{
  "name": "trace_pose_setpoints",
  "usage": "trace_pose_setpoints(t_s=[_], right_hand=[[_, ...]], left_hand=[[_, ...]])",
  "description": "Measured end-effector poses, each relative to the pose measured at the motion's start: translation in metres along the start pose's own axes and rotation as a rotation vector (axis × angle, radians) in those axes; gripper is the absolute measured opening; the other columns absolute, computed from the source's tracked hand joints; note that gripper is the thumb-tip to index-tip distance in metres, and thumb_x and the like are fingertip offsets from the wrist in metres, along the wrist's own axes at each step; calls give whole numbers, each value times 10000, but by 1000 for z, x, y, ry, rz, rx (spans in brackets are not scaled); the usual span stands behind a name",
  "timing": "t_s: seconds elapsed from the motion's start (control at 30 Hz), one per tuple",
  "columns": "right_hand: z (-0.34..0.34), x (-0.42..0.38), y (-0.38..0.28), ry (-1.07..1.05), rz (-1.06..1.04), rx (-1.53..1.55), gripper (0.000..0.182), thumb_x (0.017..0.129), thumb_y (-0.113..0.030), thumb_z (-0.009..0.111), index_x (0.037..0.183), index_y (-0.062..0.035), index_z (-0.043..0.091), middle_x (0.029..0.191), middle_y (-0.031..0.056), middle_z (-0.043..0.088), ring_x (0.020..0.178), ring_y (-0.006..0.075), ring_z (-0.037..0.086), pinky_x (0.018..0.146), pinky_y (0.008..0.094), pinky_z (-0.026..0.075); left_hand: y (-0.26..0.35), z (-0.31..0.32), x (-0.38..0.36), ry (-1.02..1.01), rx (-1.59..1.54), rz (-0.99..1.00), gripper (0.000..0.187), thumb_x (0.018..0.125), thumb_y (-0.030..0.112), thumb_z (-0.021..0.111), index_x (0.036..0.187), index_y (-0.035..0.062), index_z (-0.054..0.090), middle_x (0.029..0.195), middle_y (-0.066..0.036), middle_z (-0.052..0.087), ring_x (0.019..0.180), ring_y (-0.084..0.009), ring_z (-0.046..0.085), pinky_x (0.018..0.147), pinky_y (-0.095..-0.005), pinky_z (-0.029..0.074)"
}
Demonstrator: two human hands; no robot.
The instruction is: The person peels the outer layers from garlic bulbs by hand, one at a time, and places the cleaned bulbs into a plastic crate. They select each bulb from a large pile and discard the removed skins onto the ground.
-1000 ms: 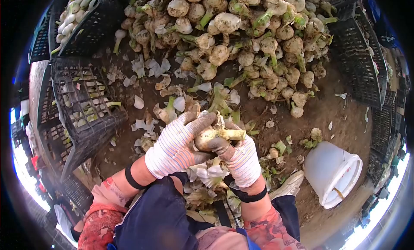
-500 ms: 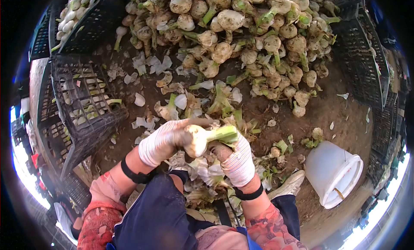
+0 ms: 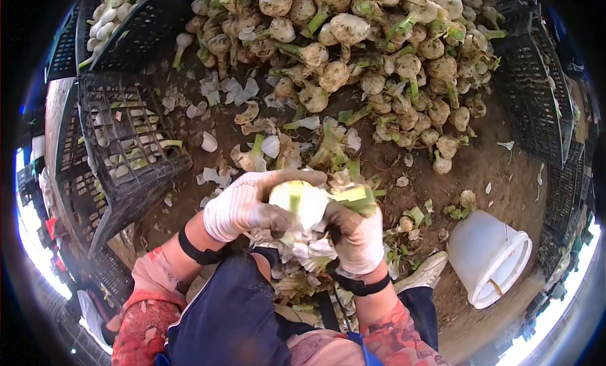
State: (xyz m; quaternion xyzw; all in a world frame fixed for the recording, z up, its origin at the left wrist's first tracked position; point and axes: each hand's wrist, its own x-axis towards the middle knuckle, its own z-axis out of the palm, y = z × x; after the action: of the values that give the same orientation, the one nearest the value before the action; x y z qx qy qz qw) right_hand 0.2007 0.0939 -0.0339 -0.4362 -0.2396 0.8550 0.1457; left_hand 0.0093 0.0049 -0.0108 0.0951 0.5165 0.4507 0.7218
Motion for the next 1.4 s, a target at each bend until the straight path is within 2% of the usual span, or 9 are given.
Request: trace_pose_setpoints(t_s=[0.17,0.3,0.4,0.9,1.0,1.1,1.23,1.33,1.4], right_hand=[[-39,39,33,274,-53,-467,209,883,7,588,1090,7,620,901,42,690,746,115,633,698,279,535],[-32,14,17,-223,-193,-831,803,787,-87,672,1509,20,338,1438,232,474,1325,298,482,1141,380,354],[7,-3,-18,-322,63,78,819,791,-94,679,1523,9,327,1417,175,513,1293,256,511,1135,361,354],[-2,-5,7,-48,-642,-1168,533,830,20,660,1350,10,541,1260,207,610,1187,332,595,1021,394,464],[-5,-3,19,-56,-402,-731,583,821,-13,676,1381,3,512,1284,180,603,1190,261,595,1000,359,475],[0,-11,15,-41,-187,-248,619,829,-49,668,1413,9,468,1303,145,587,1177,199,587,983,325,485],[-10,-2,13,-164,46,84,709,860,-73,635,1500,23,345,1317,125,563,1149,193,576,969,303,480],[-3,1,5,-108,217,149,731,893,-78,604,1539,13,274,1308,122,560,1133,199,568,960,291,470],[-7,8,16,-192,2,-601,641,944,-68,510,1532,19,271,1320,154,560,1181,198,539,999,284,439]], left_hand=[[7,6,-17,-107,-11,75,992,664,361,924,1466,3,462,1259,-110,662,1123,-167,626,977,-322,494],[-10,5,-9,-19,73,159,858,707,258,927,1416,27,503,1322,-127,613,1167,-232,613,1005,-348,481],[-22,3,10,50,777,603,754,756,245,886,1383,32,526,1277,-149,619,1109,-292,640,966,-369,502],[-18,9,6,257,1361,486,204,765,151,717,931,34,703,761,-169,635,715,-381,635,652,-411,525],[-23,5,11,327,1211,559,143,789,105,676,903,21,694,723,-126,650,639,-273,637,622,-380,516],[-18,-1,12,407,390,85,157,853,139,617,887,3,689,748,-8,648,641,-59,538,572,-261,456],[-23,-4,8,345,-149,108,218,834,229,652,877,16,671,733,-29,643,615,-92,577,546,-244,472],[-19,-2,6,325,-1,105,245,822,270,673,859,29,651,754,-32,646,616,-110,598,533,-245,470],[-18,1,3,292,62,49,248,830,284,667,853,37,649,784,-36,653,624,-121,609,527,-245,464]])
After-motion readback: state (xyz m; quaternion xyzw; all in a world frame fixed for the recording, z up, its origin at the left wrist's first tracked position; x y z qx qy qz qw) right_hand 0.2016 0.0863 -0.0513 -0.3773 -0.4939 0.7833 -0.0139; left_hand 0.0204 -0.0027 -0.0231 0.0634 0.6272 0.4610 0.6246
